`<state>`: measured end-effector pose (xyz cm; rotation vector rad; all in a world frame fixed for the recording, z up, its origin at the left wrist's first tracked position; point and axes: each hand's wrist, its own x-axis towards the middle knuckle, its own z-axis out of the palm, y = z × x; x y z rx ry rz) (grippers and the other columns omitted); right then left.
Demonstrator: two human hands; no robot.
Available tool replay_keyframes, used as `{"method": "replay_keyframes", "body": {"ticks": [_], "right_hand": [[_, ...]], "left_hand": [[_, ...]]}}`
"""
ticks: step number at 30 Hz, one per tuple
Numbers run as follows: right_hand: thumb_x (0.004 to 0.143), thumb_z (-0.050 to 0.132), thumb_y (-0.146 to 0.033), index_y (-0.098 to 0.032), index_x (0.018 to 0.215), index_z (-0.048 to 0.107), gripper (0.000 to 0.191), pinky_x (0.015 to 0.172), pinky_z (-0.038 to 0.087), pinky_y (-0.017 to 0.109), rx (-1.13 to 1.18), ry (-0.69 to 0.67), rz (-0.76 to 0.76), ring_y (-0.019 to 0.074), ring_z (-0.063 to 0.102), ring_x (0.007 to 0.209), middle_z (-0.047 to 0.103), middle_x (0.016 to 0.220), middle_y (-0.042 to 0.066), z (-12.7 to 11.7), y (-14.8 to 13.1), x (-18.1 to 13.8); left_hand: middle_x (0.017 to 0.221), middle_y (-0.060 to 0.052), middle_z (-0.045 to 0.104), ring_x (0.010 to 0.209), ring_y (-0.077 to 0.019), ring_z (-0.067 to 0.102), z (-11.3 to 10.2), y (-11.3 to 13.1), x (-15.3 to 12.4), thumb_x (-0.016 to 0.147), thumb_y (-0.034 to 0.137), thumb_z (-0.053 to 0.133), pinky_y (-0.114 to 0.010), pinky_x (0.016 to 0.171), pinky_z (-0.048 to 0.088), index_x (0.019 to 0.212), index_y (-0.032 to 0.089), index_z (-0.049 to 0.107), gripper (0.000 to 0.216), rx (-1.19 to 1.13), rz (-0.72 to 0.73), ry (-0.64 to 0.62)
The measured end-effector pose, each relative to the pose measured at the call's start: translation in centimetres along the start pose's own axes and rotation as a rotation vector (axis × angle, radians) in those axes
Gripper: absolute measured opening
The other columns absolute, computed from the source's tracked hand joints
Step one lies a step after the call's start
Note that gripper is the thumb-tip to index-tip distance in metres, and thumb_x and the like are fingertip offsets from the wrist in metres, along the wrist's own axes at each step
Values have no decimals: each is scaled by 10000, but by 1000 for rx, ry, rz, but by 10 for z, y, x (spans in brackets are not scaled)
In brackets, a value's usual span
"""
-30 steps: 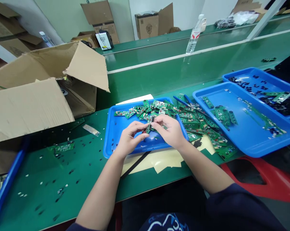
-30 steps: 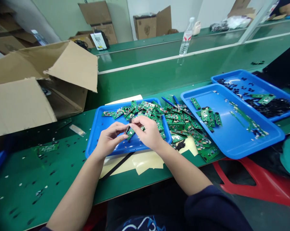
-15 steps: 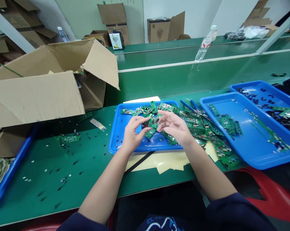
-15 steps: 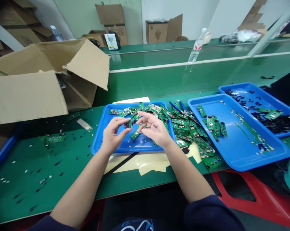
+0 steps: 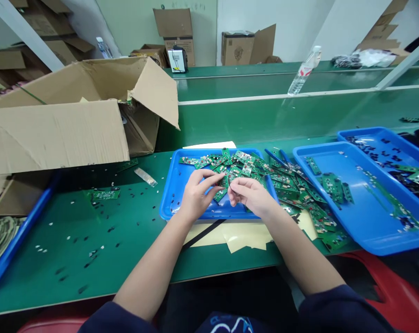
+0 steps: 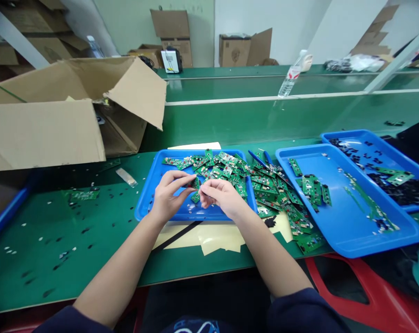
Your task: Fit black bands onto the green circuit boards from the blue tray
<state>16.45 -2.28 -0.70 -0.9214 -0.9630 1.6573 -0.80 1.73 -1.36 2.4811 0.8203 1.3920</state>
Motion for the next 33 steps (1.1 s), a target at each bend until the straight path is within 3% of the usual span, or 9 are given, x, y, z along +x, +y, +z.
{"method": "replay_keyframes", "body": {"ticks": [6, 10, 13, 18, 20, 22, 25, 27, 33], "right_hand": [[680, 733, -431, -168, 648, 591, 300, 447, 442, 223, 44, -31, 71, 89, 512, 444, 545, 512, -37, -1, 3, 1], [689, 708, -450, -181, 619, 548, 321, 453, 431, 238, 8, -56, 38, 94, 493, 436, 519, 499, -45, -2, 6, 2], [741, 641, -434, -190, 631, 548, 284, 493, 433, 258, -183, -14, -89, 109, 497, 462, 531, 511, -35, -2, 7, 1], [724, 605, -252, -206, 573, 519, 179, 556, 404, 276, -775, 256, -446, 132, 472, 543, 523, 561, -16, -1, 10, 2], [753, 580, -246, -209, 619, 549, 142, 585, 423, 288, -831, 306, -503, 145, 500, 580, 553, 609, -1, -2, 10, 2], [810, 543, -286, -209, 778, 590, 96, 597, 453, 294, -704, 326, -507, 147, 546, 616, 611, 730, 21, -3, 8, 2], [800, 581, -347, -219, 1051, 546, 284, 574, 483, 288, -484, 325, -504, 138, 581, 657, 633, 984, 62, -3, 5, 0], [763, 621, -339, -220, 1059, 541, 329, 580, 497, 285, -478, 297, -498, 139, 587, 692, 618, 1059, 78, -1, 5, 0], [738, 582, -234, -224, 1133, 526, 399, 598, 501, 274, -560, 295, -474, 145, 579, 703, 609, 823, 18, -1, 1, 7]], "left_hand": [[884, -50, 619, 813, -166, 599, 2, -1, 0, 793, 288, 682, -303, 727, 512, 1074, 235, 684, 286, -195, -140, -17], [859, -48, 629, 792, -164, 603, 1, -1, -1, 754, 341, 716, -295, 703, 516, 1032, 240, 714, 296, -390, -292, -81], [846, -56, 639, 763, -168, 610, -1, 2, 0, 716, 398, 734, -267, 621, 515, 1002, 223, 731, 335, -591, -476, -185], [775, -71, 689, 745, -186, 609, 0, 8, 5, 642, 454, 775, -292, 666, 496, 906, 160, 760, 395, -824, -738, -227], [742, -65, 693, 692, -170, 599, 1, 9, 5, 629, 476, 778, -288, 637, 480, 926, 142, 752, 448, -927, -870, -170], [700, -46, 681, 628, -143, 576, 2, 9, 5, 602, 482, 794, -272, 595, 456, 930, 136, 746, 479, -969, -965, -116], [665, -32, 662, 575, -121, 552, 3, 10, 5, 601, 488, 791, -263, 567, 436, 900, 130, 747, 469, -1001, -997, -172], [654, -31, 657, 574, -126, 553, 3, 12, 6, 602, 484, 791, -260, 553, 428, 882, 124, 746, 458, -1014, -983, -245], [688, -23, 673, 592, -125, 567, 6, 17, 7, 625, 477, 773, -254, 557, 469, 899, 145, 735, 432, -924, -951, -292]]}}
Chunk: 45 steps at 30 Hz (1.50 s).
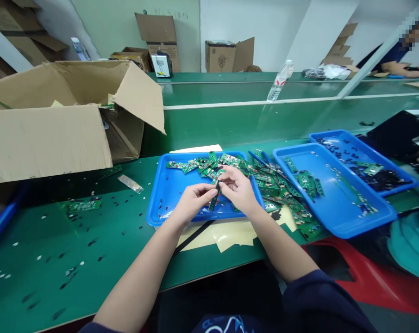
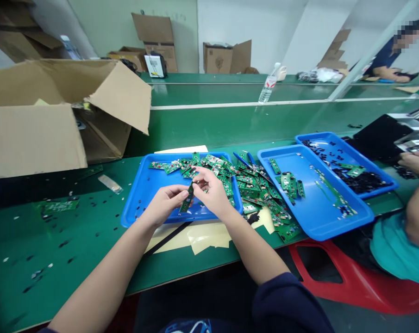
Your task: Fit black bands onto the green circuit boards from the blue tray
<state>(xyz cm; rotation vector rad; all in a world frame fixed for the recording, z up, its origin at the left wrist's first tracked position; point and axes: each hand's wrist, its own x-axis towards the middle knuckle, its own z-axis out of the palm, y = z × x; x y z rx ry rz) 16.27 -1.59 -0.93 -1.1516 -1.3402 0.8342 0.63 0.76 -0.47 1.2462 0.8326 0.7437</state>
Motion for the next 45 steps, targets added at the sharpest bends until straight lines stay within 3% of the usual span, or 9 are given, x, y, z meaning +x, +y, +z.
{"method": "replay_keyframes", "body": {"ticks": [3, 8, 13, 18, 25, 30, 35, 39, 45], "right_hand": [[718, 561, -209, -200, 1133, 532, 416, 576, 490, 269, -135, 114, 7, 125, 556, 621, 608, 799, 10, -39, -3, 7], [726, 517, -221, -106, 1279, 433, 571, 615, 509, 334, -597, 756, 246, 162, 582, 577, 635, 849, 79, -160, 7, -11], [686, 524, -166, 24, 1221, 507, 568, 725, 494, 409, -800, 812, 431, 239, 625, 644, 657, 842, 178, -222, 19, -44], [756, 518, -280, -63, 1082, 637, 409, 872, 457, 433, -856, 700, 302, 245, 628, 814, 627, 1076, 205, -191, 12, -74], [796, 522, -385, -166, 742, 689, 281, 633, 517, 303, -812, 377, 244, 178, 618, 633, 687, 788, 82, -115, 31, -120], [806, 531, -290, -168, 749, 670, 193, 673, 480, 289, -950, 267, 345, 181, 618, 670, 681, 784, 78, -113, 32, -117], [804, 572, -328, -201, 764, 666, 163, 581, 389, 256, -1123, 21, 507, 191, 625, 672, 686, 710, 41, -130, 12, -105], [792, 591, -384, -192, 660, 639, 237, 532, 324, 270, -1260, -170, 602, 227, 626, 645, 671, 653, 72, -138, 3, -91], [841, 523, -442, -180, 675, 624, 326, 557, 347, 301, -1469, -411, 628, 284, 653, 753, 687, 759, 127, -138, -3, -77]], "left_hand": [[822, -61, 702, 706, -166, 632, -2, -1, 3, 690, 489, 722, -299, 634, 536, 987, 161, 711, 443, 28, 18, -15], [861, -84, 709, 768, -197, 657, -12, 1, 8, 730, 486, 687, -300, 645, 550, 978, 163, 710, 408, 170, 103, 89], [904, -99, 721, 810, -237, 665, -17, 2, 11, 751, 506, 650, -333, 685, 533, 991, 171, 709, 417, 343, 166, 72], [944, -107, 716, 857, -260, 661, -19, 2, 13, 775, 522, 590, -383, 767, 515, 1033, 161, 687, 454, 496, 185, 85], [959, -109, 705, 864, -246, 660, -22, 14, 9, 771, 495, 583, -384, 784, 523, 1043, 156, 667, 443, 506, 217, 137], [935, -88, 704, 817, -217, 658, -24, 45, -9, 771, 488, 591, -358, 765, 534, 1039, 168, 665, 424, 508, 296, 223], [914, -53, 696, 814, -200, 643, -26, 66, -60, 807, 462, 564, -318, 733, 527, 1001, 199, 669, 344, 695, 398, 302], [831, -52, 680, 790, -186, 639, -34, 38, -106, 860, 389, 513, -297, 717, 530, 819, 178, 663, 262, 924, 379, 253], [1203, -172, 627, 1125, -307, 586, -55, -42, -144, 847, 398, 564, -472, 922, 505, 1131, 136, 616, 390, 1245, 344, 185]]}}
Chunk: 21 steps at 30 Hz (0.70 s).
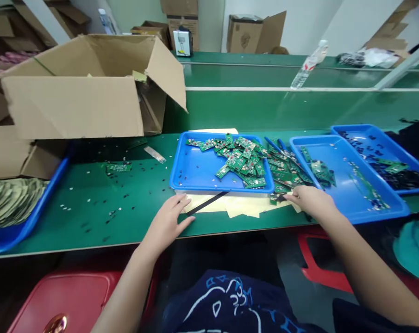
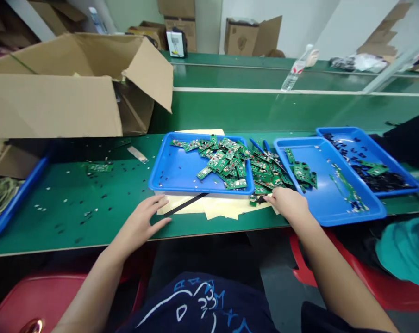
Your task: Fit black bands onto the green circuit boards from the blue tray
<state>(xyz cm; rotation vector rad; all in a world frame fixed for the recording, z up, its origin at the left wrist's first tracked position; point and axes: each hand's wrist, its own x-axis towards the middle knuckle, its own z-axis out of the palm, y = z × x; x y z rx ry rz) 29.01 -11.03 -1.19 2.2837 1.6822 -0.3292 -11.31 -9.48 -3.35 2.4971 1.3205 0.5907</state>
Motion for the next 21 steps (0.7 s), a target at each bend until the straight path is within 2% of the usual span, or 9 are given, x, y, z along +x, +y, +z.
{"method": "replay_keyframes", "body": {"ticks": [4, 7, 9, 11, 14, 17, 18, 19, 21], "right_hand": [[827, 488, -567, -188, 635, 597, 438, 527, 365, 332, -75, 34, 85, 306, 644, 698, 677, 746, 156, -3, 7, 2], [819, 524, -501, -206, 653, 604, 348, 516, 378, 328, 48, 105, 47, 279, 631, 637, 674, 684, 112, 3, 21, 2], [802, 554, -424, -211, 738, 633, 236, 528, 406, 328, 168, 217, 8, 263, 633, 634, 686, 695, 84, 9, 27, -1], [802, 544, -392, -206, 801, 646, 213, 553, 445, 332, 294, 397, -47, 243, 639, 637, 698, 734, 83, 12, 21, -8], [844, 505, -367, -189, 820, 644, 226, 602, 501, 320, 513, 608, -346, 202, 642, 656, 696, 795, 88, 12, -18, -25], [894, 483, -275, -180, 891, 645, 187, 613, 525, 276, 629, 526, -809, 169, 643, 711, 684, 836, 78, 11, -85, -42], [902, 481, -245, -175, 926, 646, 182, 674, 537, 277, 639, 499, -952, 169, 651, 777, 685, 900, 88, 12, -109, -45], [907, 475, -215, -171, 937, 647, 180, 735, 538, 283, 640, 500, -1068, 172, 652, 834, 685, 917, 89, 14, -132, -47], [918, 454, -179, -171, 970, 649, 202, 758, 534, 289, 563, 517, -1180, 176, 646, 860, 682, 948, 89, 21, -171, -45]], "left_hand": [[1238, -187, 615, 1186, -323, 554, 18, -9, -11, 881, 367, 533, -504, 965, 483, 1150, 119, 609, 374, 99, 88, 39], [1159, -161, 667, 1114, -299, 610, 20, -6, -12, 907, 310, 503, -464, 929, 517, 1076, 126, 643, 286, 173, 138, 88], [1105, -140, 694, 1071, -283, 636, 19, -2, -12, 912, 267, 500, -434, 896, 535, 1040, 138, 656, 240, 230, 159, 99], [1060, -119, 713, 1035, -261, 656, 19, 1, -13, 914, 238, 501, -405, 875, 545, 1010, 151, 666, 210, 270, 187, 111], [1028, -98, 726, 990, -243, 676, 19, 3, -14, 914, 242, 512, -385, 850, 554, 963, 153, 673, 191, 314, 251, 142], [1014, -89, 733, 967, -244, 685, 19, 2, -13, 919, 250, 506, -397, 832, 558, 945, 147, 672, 198, 346, 292, 175], [1015, -87, 733, 970, -242, 685, 19, 1, -13, 923, 253, 499, -398, 836, 557, 943, 148, 672, 204, 347, 293, 180], [1019, -84, 733, 980, -238, 682, 18, 1, -13, 928, 255, 489, -395, 847, 554, 941, 154, 674, 211, 341, 287, 175], [1028, -75, 733, 1008, -226, 674, 18, 1, -13, 938, 260, 465, -388, 874, 546, 928, 175, 681, 232, 316, 254, 138]]}}
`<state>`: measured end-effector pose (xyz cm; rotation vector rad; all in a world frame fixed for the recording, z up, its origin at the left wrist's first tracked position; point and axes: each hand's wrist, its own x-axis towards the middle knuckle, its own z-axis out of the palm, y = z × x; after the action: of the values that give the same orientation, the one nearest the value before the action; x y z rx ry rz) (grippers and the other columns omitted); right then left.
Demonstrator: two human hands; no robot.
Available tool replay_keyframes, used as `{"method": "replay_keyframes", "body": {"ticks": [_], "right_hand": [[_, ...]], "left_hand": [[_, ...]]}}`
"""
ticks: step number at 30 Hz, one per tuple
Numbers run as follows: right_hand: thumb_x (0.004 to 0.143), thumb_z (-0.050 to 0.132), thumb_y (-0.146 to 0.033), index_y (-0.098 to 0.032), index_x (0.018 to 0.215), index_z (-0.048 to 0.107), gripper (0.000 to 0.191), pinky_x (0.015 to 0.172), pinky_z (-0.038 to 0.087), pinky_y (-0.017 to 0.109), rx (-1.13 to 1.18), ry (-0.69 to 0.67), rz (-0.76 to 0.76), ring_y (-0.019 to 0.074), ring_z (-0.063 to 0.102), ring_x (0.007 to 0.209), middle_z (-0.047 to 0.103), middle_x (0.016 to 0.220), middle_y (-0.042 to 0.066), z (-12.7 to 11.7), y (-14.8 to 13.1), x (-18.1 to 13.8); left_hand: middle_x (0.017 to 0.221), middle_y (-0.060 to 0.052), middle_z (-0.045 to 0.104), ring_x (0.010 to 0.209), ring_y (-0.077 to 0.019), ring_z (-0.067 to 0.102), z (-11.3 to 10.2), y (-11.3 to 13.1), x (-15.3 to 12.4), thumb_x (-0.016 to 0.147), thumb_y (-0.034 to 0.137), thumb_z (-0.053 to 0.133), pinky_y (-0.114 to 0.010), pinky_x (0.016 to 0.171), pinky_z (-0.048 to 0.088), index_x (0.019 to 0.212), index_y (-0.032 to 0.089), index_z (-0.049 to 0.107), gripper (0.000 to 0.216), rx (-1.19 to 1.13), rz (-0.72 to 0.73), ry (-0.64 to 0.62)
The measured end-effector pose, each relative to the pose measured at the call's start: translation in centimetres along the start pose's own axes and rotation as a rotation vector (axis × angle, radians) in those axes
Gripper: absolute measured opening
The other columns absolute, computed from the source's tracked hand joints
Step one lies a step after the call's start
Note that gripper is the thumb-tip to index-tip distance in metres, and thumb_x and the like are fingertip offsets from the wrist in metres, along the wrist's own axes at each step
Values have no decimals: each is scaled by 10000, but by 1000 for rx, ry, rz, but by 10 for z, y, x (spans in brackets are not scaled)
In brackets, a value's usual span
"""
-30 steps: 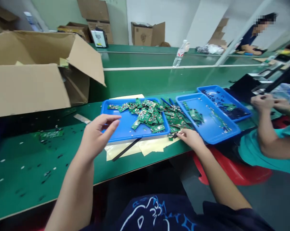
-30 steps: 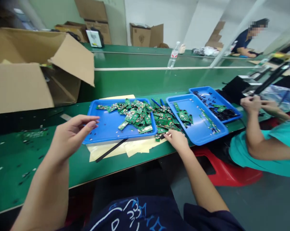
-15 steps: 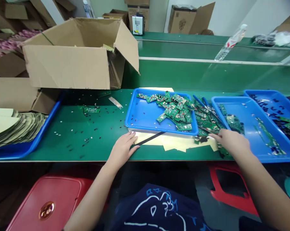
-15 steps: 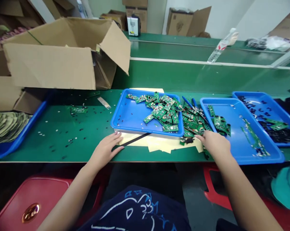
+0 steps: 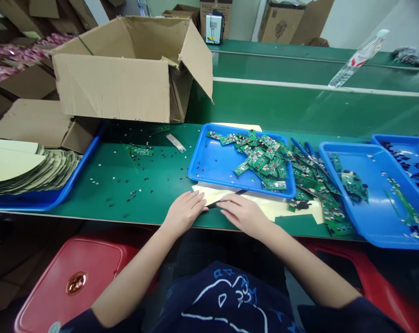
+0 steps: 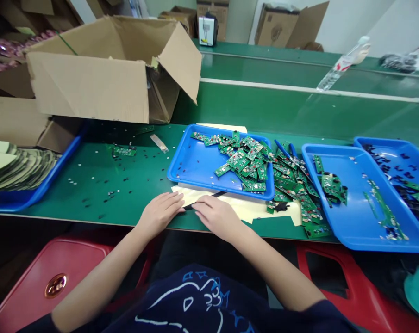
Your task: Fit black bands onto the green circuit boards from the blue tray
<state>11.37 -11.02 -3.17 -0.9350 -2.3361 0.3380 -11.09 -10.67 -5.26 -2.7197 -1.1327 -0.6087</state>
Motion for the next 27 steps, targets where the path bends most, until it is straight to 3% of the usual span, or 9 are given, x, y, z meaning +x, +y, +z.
{"method": "replay_keyframes", "body": {"ticks": [3, 6, 12, 17, 22, 27], "right_hand": [[926, 459, -206, -174, 852, 660, 216, 701, 521, 297, -96, -67, -60, 182, 633, 797, 671, 881, 89, 32, 3, 20], [926, 478, -248, -172, 746, 637, 253, 644, 494, 299, -152, -117, -120, 182, 605, 743, 648, 805, 80, 45, 9, 24], [925, 467, -222, -175, 726, 622, 256, 626, 476, 295, -165, -92, -259, 172, 560, 687, 643, 774, 62, 39, 10, 19], [851, 582, -211, -170, 809, 614, 67, 706, 507, 298, -44, -196, -153, 192, 585, 807, 631, 861, 73, 32, 7, 22], [837, 588, -190, -167, 822, 595, 28, 695, 511, 312, -11, -313, -119, 202, 593, 806, 616, 834, 74, 30, 8, 26], [899, 492, -186, -172, 884, 611, 120, 703, 503, 317, -61, -187, -227, 194, 584, 816, 639, 917, 94, 35, 8, 19]], "left_hand": [[1020, -78, 735, 1026, -227, 668, 1, 0, -1, 945, 254, 436, -392, 886, 546, 902, 184, 690, 267, -72, -60, -43], [1016, -91, 735, 1037, -240, 663, 2, -2, -1, 935, 258, 442, -403, 886, 551, 885, 181, 694, 269, -168, -123, -42], [1114, -119, 699, 1110, -245, 622, -5, -5, -7, 907, 301, 489, -436, 954, 506, 1064, 158, 647, 264, -360, -191, -90], [1240, -143, 627, 1212, -263, 544, -10, 0, -16, 871, 317, 541, -499, 1034, 416, 1198, 148, 573, 369, -399, -212, -169], [1256, -144, 615, 1226, -267, 529, -9, 4, -18, 858, 316, 560, -505, 1049, 393, 1199, 148, 568, 380, -388, -239, -197], [1253, -147, 616, 1225, -271, 529, -8, 3, -16, 867, 319, 536, -505, 1043, 400, 1222, 147, 552, 395, -403, -256, -197]]}}
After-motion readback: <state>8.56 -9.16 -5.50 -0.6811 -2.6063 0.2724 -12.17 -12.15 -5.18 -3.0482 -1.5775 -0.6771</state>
